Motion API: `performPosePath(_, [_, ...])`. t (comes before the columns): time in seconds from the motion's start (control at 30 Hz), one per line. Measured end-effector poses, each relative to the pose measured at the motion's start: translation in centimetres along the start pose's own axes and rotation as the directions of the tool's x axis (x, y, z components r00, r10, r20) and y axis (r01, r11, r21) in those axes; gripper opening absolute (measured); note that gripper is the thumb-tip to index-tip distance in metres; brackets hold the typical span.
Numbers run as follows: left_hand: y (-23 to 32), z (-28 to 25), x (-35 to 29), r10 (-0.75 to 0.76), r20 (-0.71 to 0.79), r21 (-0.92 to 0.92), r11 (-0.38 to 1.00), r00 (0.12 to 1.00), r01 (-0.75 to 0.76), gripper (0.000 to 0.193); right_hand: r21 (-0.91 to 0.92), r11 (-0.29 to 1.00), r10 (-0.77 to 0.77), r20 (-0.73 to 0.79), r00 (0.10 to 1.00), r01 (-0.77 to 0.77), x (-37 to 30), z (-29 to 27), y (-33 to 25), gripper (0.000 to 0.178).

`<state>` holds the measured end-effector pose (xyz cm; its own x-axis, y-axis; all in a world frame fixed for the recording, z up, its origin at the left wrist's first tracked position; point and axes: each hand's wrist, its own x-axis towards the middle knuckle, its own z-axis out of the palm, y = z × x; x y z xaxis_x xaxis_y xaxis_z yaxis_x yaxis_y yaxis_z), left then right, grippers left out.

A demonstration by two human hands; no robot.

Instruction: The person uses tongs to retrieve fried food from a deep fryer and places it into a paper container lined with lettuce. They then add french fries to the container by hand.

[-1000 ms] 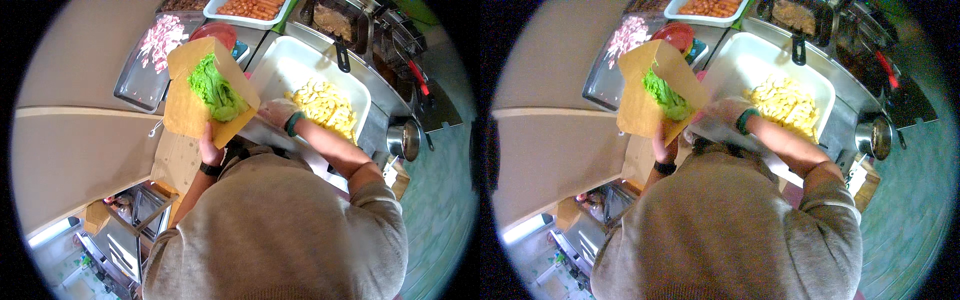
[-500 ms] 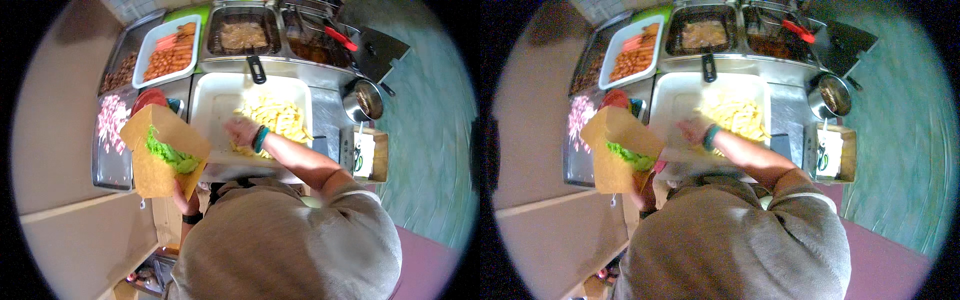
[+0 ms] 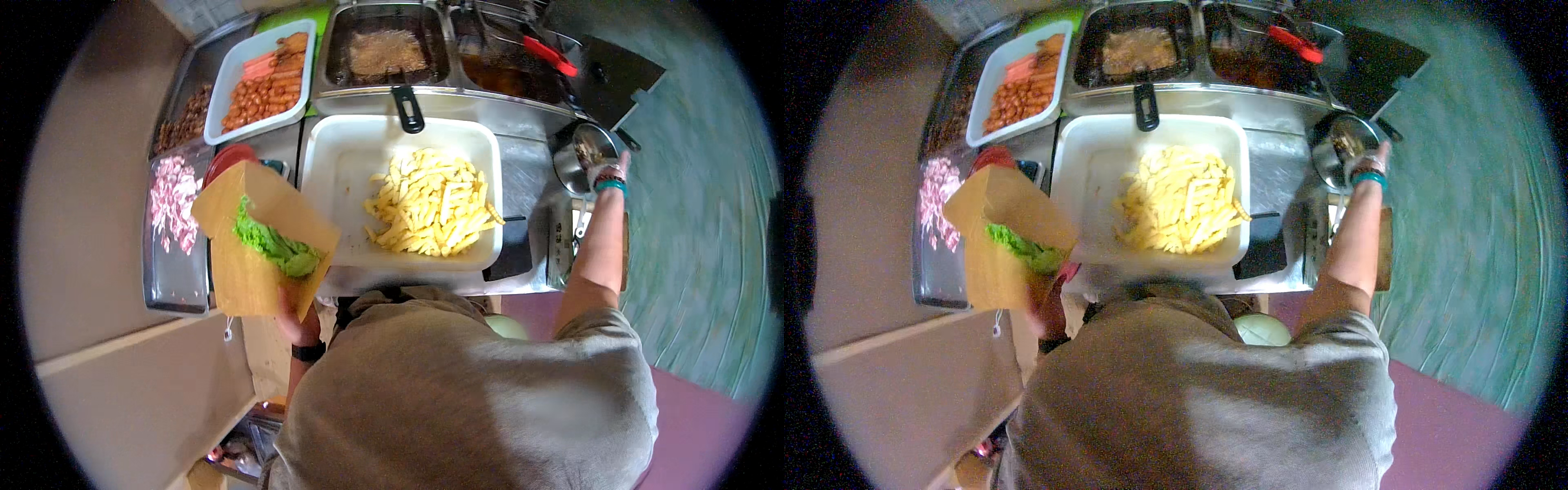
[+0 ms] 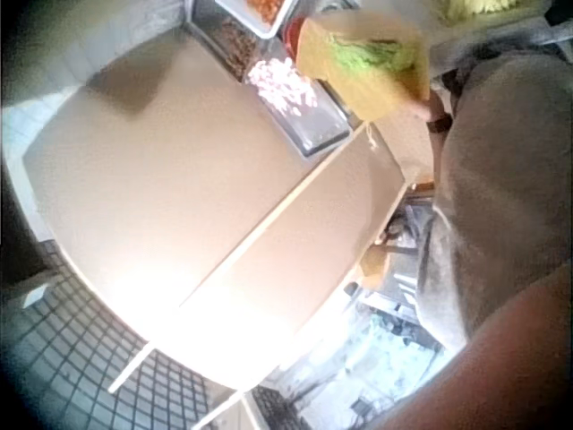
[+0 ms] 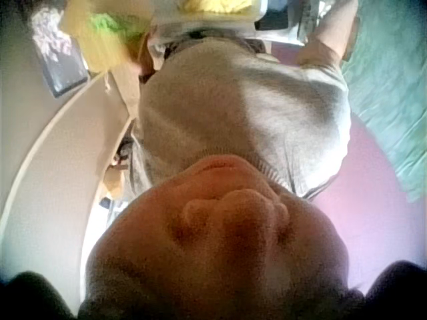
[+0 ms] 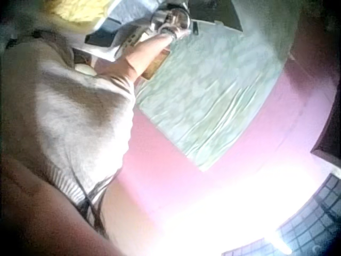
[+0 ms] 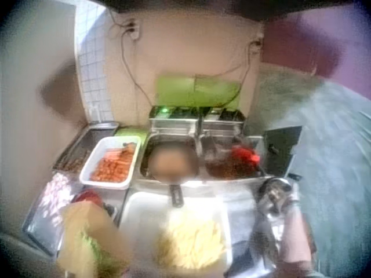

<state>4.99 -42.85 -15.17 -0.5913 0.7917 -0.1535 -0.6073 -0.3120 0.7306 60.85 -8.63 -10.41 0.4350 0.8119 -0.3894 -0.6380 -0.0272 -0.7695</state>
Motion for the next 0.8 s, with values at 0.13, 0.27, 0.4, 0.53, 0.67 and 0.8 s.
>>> performPosePath(0.13, [-1.4,-3.4,0.1,0.244,0.137,0.674,0.687,0.96,-0.271,0.041,-0.391,0.897,-0.239,-0.038,0.97,0.206,-1.1,0.6,2.0,0.056])
performPosePath(0.27, [-0.3,-1.2,-0.7,0.239,0.03,0.692,0.696,0.971,-0.193,0.032,-0.601,0.671,-0.497,0.071,0.865,0.435,-1.8,-0.1,6.4,0.038])
performPosePath(0.4, [0.9,0.6,-1.4,0.176,-0.185,0.519,0.853,0.967,-0.056,0.035,-0.404,0.723,-0.314,0.53,0.788,0.56,-12.2,6.7,13.9,0.032])
performPosePath(0.53, [1.6,1.4,-1.1,0.292,0.007,0.778,0.599,0.956,-0.189,0.034,-0.477,0.484,0.293,0.878,0.378,0.734,-22.5,13.5,19.5,0.023])
performPosePath(0.67, [1.5,1.4,-0.8,0.066,-0.114,0.281,0.959,0.991,-0.032,0.039,0.368,-0.156,0.72,0.678,-0.15,0.917,-21.4,14.7,30.7,0.023])
performPosePath(0.8, [1.9,0.6,-1.4,-0.055,-0.139,-0.015,0.998,0.989,0.053,0.04,0.083,-0.344,0.784,0.573,0.238,0.935,-27.7,17.5,31.2,0.026])
